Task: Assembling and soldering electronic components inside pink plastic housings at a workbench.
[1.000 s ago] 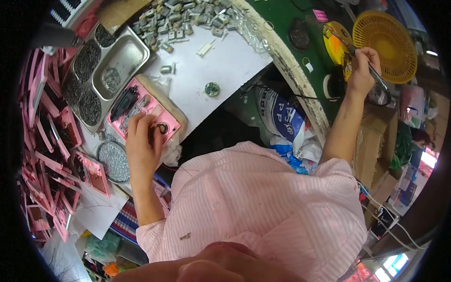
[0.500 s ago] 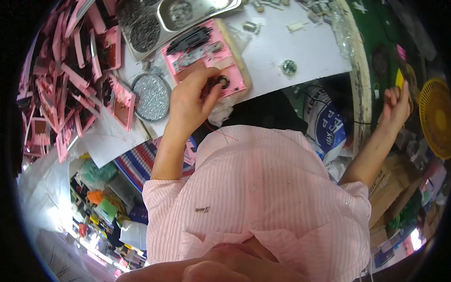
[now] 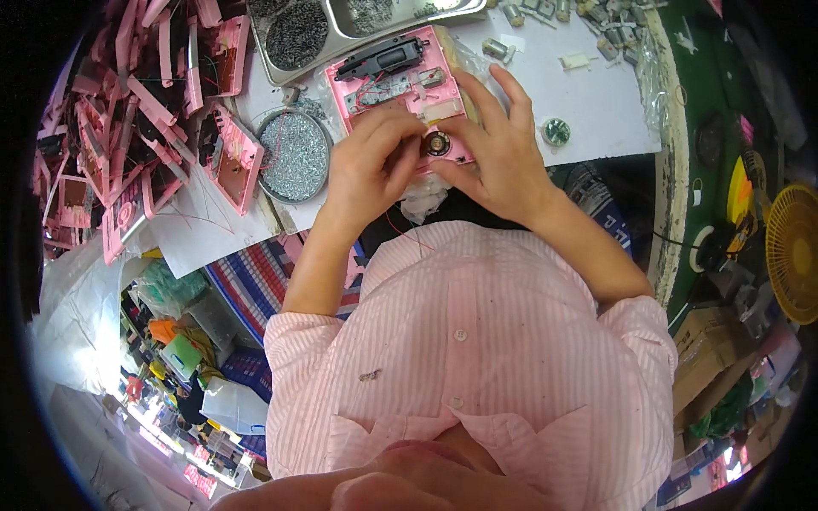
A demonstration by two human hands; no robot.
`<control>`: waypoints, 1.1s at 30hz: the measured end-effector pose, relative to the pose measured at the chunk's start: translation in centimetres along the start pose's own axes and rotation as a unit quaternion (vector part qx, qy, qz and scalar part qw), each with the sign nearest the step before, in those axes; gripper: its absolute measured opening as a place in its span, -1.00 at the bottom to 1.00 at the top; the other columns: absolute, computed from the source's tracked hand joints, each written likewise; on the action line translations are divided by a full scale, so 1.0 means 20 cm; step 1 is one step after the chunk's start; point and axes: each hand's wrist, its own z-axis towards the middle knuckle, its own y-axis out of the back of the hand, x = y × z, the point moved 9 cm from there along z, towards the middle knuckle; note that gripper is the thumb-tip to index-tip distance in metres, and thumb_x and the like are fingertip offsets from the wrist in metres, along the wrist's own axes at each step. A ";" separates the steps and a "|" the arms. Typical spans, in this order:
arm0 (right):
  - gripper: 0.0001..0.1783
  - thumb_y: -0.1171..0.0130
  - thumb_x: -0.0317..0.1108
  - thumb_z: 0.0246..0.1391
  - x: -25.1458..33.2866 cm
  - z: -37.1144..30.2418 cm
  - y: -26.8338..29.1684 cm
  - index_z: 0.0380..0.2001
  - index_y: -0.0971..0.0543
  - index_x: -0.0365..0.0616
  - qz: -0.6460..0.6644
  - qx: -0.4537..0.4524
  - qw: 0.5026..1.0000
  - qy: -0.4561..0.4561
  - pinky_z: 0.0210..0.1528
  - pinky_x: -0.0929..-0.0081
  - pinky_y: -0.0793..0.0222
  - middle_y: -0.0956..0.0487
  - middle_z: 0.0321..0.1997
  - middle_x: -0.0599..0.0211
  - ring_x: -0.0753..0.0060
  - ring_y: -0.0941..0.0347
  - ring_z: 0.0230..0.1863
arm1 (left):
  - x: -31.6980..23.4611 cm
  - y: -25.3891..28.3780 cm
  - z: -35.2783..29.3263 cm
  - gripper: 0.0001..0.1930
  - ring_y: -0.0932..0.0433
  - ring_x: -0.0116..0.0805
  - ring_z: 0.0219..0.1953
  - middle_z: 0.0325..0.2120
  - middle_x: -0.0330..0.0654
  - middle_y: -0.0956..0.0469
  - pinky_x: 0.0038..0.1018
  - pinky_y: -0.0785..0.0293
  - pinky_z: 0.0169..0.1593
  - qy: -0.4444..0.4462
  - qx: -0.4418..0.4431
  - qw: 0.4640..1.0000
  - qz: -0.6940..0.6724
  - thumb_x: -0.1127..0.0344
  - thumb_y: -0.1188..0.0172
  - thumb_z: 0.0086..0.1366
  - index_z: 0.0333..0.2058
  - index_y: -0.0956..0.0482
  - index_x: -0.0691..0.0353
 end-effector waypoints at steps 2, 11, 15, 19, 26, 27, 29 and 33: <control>-0.56 -0.39 -0.05 0.02 0.02 -0.02 0.00 -0.09 -0.68 -0.06 0.003 -0.007 1.000 -0.019 0.45 -0.12 0.05 -0.25 0.46 0.05 -0.32 0.07 0.47 | -0.07 0.02 0.08 -0.74 -0.61 -0.16 -0.14 -0.08 -0.13 -0.59 -0.33 -0.55 -0.16 -0.066 -0.022 0.993 0.092 0.47 -0.33 0.13 -0.17 -0.66 0.11; -0.66 -0.40 -0.21 0.02 -0.02 0.00 0.10 -0.13 -0.68 -0.08 0.016 0.002 1.000 0.004 0.42 -0.06 -0.02 -0.36 0.39 0.09 -0.25 0.00 0.44 | -0.01 0.03 0.35 -0.69 -0.38 -0.07 0.21 0.15 -0.15 -0.46 0.02 -0.27 0.24 -0.203 0.117 0.943 0.234 0.26 -0.38 -0.03 -0.23 -0.69 0.02; -0.74 -0.37 -0.23 0.03 -0.06 0.13 0.18 -0.23 -0.67 -0.11 0.018 -0.051 0.998 0.016 0.21 0.14 -0.28 -0.58 0.06 0.17 -0.02 -0.35 0.19 | 0.01 0.07 0.36 -0.77 -0.39 -0.09 0.20 0.12 -0.19 -0.49 0.04 -0.28 0.23 -0.226 0.138 0.941 0.212 0.25 -0.40 -0.01 -0.31 -0.71 0.04; -0.75 -0.32 -0.16 0.06 -0.18 0.31 0.07 -0.36 -0.64 -0.14 0.021 -0.006 0.998 -0.051 -0.15 0.22 -0.45 -0.65 -0.31 0.26 0.14 -0.55 -0.19 | 0.04 0.09 0.34 -0.82 -0.42 -0.16 0.18 0.08 -0.26 -0.53 -0.02 -0.28 0.22 -0.215 0.094 0.946 0.223 0.24 -0.38 0.02 -0.34 -0.73 0.01; -0.70 -0.31 -0.09 0.00 -0.10 0.43 -0.01 -0.45 -0.67 -0.14 -0.171 0.080 0.981 -0.045 -0.39 0.16 -0.54 -0.66 -0.48 0.20 0.07 -0.64 -0.39 | 0.07 0.07 0.18 -0.71 -0.42 -0.21 0.12 0.11 -0.36 -0.51 -0.14 -0.22 0.23 -0.249 -0.009 0.928 0.278 0.28 -0.39 0.00 -0.23 -0.75 -0.15; -0.71 -0.30 -0.11 0.00 -0.08 0.44 -0.01 -0.47 -0.67 -0.14 -0.188 0.084 0.978 -0.039 -0.40 0.18 -0.55 -0.66 -0.48 0.19 0.08 -0.65 -0.39 | 0.07 0.06 0.17 -0.70 -0.41 -0.22 0.11 0.10 -0.36 -0.51 -0.14 -0.21 0.23 -0.250 -0.013 0.926 0.281 0.28 -0.39 0.01 -0.20 -0.75 -0.16; -0.73 -0.30 -0.13 -0.01 -0.05 0.45 -0.01 -0.50 -0.69 -0.13 -0.222 0.093 0.970 -0.028 -0.40 0.21 -0.57 -0.67 -0.48 0.18 0.10 -0.66 -0.39 | 0.07 0.05 0.16 -0.66 -0.40 -0.23 0.09 0.09 -0.37 -0.50 -0.15 -0.20 0.23 -0.252 -0.021 0.923 0.289 0.28 -0.37 0.02 -0.16 -0.74 -0.18; -0.82 -0.29 -0.23 -0.05 0.00 0.46 -0.02 -0.54 -0.70 -0.09 -0.246 0.098 0.964 -0.010 -0.39 0.19 -0.58 -0.68 -0.48 0.19 0.13 -0.68 -0.40 | 0.09 0.04 0.16 -0.58 -0.37 -0.22 0.10 0.05 -0.35 -0.49 -0.15 -0.17 0.25 -0.221 -0.019 0.930 0.292 0.31 -0.35 0.02 -0.07 -0.70 -0.11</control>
